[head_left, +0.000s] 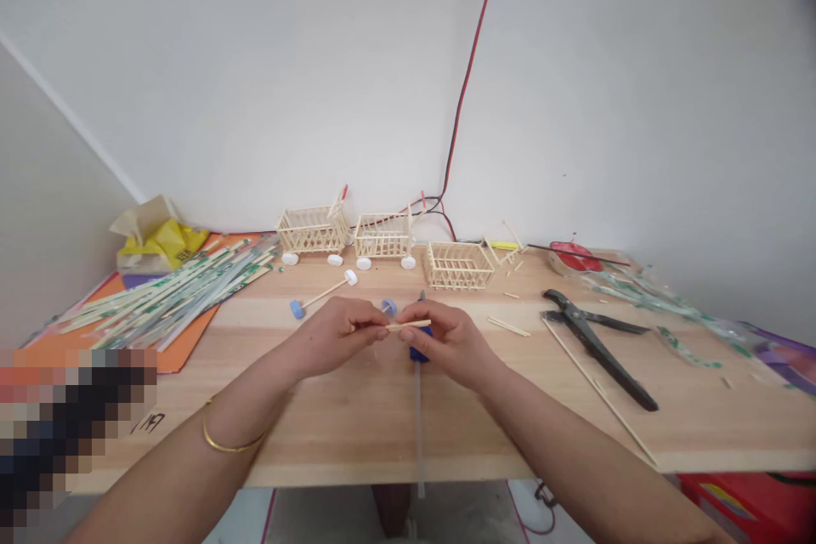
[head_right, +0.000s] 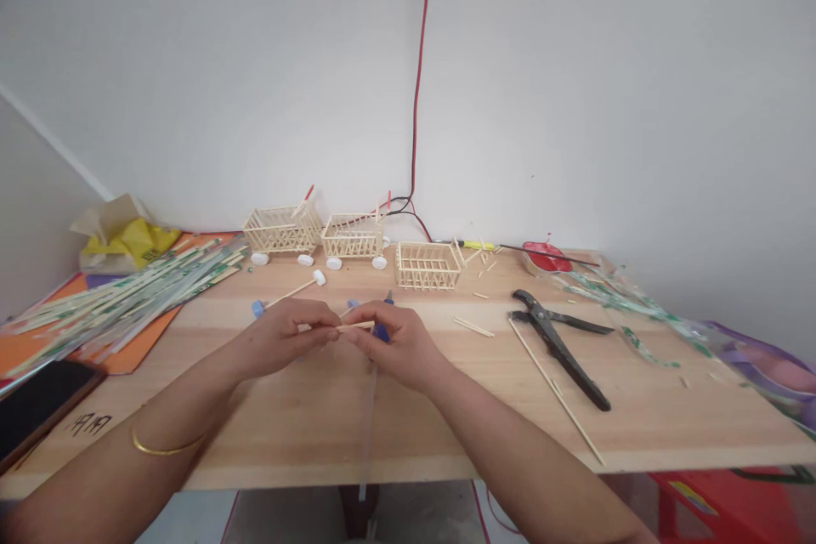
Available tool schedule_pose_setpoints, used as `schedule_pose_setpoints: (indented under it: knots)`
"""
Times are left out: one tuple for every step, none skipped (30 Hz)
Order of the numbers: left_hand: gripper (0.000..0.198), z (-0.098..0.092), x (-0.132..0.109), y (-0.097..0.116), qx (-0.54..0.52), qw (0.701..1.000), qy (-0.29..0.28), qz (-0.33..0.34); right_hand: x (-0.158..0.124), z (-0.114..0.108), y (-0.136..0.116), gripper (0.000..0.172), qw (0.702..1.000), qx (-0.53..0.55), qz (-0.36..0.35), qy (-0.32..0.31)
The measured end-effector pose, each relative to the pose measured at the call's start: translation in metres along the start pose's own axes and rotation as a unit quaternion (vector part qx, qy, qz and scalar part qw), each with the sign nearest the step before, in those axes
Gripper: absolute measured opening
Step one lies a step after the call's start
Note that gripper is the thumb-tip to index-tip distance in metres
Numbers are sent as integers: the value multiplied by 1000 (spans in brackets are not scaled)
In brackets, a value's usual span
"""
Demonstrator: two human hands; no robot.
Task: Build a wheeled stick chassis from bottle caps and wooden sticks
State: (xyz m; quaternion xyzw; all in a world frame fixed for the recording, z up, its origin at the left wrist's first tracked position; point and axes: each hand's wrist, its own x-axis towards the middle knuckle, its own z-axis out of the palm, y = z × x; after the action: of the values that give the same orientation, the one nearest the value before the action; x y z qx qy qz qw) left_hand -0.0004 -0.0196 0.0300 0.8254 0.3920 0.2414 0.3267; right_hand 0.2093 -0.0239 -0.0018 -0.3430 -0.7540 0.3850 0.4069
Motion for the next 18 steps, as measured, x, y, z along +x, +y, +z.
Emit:
schedule_pose_setpoints:
  knots:
    - [22,1,0,0,-12,1000,-3,7,0,0,-1,17,1000,-7,-15,-6]
    - [22,2,0,1,-19,1000,-3,14,-1,1,-3,17,999,-20,-28,-10]
    - [22,2,0,1,-24,1000,-1,20,-1,2,-4,17,999,-35,-39,-10]
    - [22,3,0,2,-26,999,0,23,-2,2,-6,17,998,-49,-49,-8]
    - [22,3,0,2,-28,999,1,23,-2,2,-7,18,997,-60,-57,-4]
    - [21,2,0,2,-30,999,2,20,-2,3,-8,18,995,-69,-66,0]
    - [21,2,0,2,-30,999,1,15,-3,3,-9,19,994,-76,-74,4]
    - [20,1,0,2,-29,1000,-1,7,-3,2,-10,19,993,-81,-83,7]
    - [20,0,0,2,-30,1000,-1,-1,-3,2,-10,19,992,-86,-89,10]
    - [20,0,0,2,-31,999,-1,-11,-3,1,-11,19,992,-89,-94,14]
    - [21,-1,0,1,-34,999,0,-21,-3,1,-11,19,991,-91,-96,17]
    - [22,-2,0,1,-38,999,-1,-32,-2,0,-11,19,991,-92,-96,21]
    - [23,-3,0,1,-43,998,-2,-42,-2,-1,-11,20,991,-92,-95,23]
    - [24,-3,0,0,-46,998,-3,-52,-2,-2,-11,20,991,-89,-93,25]
    - [25,-4,1,0,-48,997,-5,-59,-2,-2,-11,20,992,-85,-91,26]
    - [26,-4,1,0,-50,997,-6,-64,-2,-3,-11,20,993,-79,-90,25]
    - [27,-5,1,-1,-52,996,-6,-66,-3,-3,-10,20,993,-72,-87,24]
    - [27,-5,1,-1,-54,996,-6,-66,-3,-3,-10,20,994,-66,-85,25]
